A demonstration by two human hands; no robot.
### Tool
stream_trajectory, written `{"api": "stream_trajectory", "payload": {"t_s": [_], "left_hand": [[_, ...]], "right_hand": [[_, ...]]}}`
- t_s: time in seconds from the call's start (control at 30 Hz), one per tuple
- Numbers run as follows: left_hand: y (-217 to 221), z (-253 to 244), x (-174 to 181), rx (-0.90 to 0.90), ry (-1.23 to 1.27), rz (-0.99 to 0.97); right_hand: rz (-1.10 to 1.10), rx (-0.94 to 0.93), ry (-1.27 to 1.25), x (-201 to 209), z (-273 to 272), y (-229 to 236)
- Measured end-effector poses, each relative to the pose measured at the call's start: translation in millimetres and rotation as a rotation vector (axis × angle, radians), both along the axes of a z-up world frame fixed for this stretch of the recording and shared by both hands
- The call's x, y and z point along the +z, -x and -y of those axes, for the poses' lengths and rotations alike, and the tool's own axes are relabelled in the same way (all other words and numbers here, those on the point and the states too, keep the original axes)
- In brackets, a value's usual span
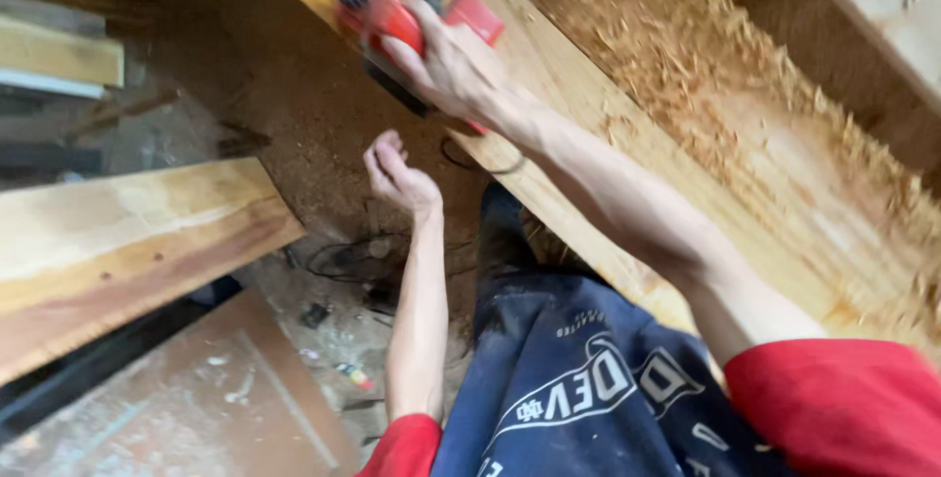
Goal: The person uses a red electric sander to smooth the surface of a long wooden plank. They move the sander back and forth along the plank while guiding it with their left hand. Wood shavings accumulate on the plank as the sanding progresses.
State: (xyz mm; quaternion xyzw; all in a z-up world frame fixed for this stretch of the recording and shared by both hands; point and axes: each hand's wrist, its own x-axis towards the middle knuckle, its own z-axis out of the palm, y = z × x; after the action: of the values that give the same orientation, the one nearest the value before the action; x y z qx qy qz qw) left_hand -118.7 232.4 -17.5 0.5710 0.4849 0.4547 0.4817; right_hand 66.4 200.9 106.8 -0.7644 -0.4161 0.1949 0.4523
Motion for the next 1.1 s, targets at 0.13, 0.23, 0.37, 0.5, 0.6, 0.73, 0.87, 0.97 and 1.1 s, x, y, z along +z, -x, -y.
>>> {"api": "stream_trajectory", "payload": {"t_s": [0.13,0.23,0.37,0.5,0.6,0.73,0.87,0.97,1.1], "left_hand": [[-38,11,-1,-0.124,-0.208,-0.251],[-72,18,-15,-0.438,-0.396,-0.575],[-91,36,-24,-0.407,-0.822,-0.903],[-87,46,-19,-0.428,-0.713,-0.905],[-89,47,-12,-0.424,-0.696,-0.877],[-93,48,-7,-0.408,-0.658,-0.899],[-90,45,-3,-0.446,-0.675,-0.852],[-90,42,0,-0.449,-0.676,-0.802],[-90,41,-2,-0.422,-0.695,-0.757]], "right_hand": [[-0.113,-0.115,0.185,10,144,19],[-0.158,-0.195,0.296,23,268,45],[-0.406,-0.359,0.464,33,375,77],[-0.313,-0.345,0.361,25,384,78],[-0.258,-0.318,0.255,11,333,56],[-0.084,-0.258,0.119,-16,210,-11],[0.05,-0.232,-0.056,-30,69,-93],[0.031,-0.224,-0.038,-27,3,-128],[0.054,-0.236,-0.031,-30,11,-126]]}}
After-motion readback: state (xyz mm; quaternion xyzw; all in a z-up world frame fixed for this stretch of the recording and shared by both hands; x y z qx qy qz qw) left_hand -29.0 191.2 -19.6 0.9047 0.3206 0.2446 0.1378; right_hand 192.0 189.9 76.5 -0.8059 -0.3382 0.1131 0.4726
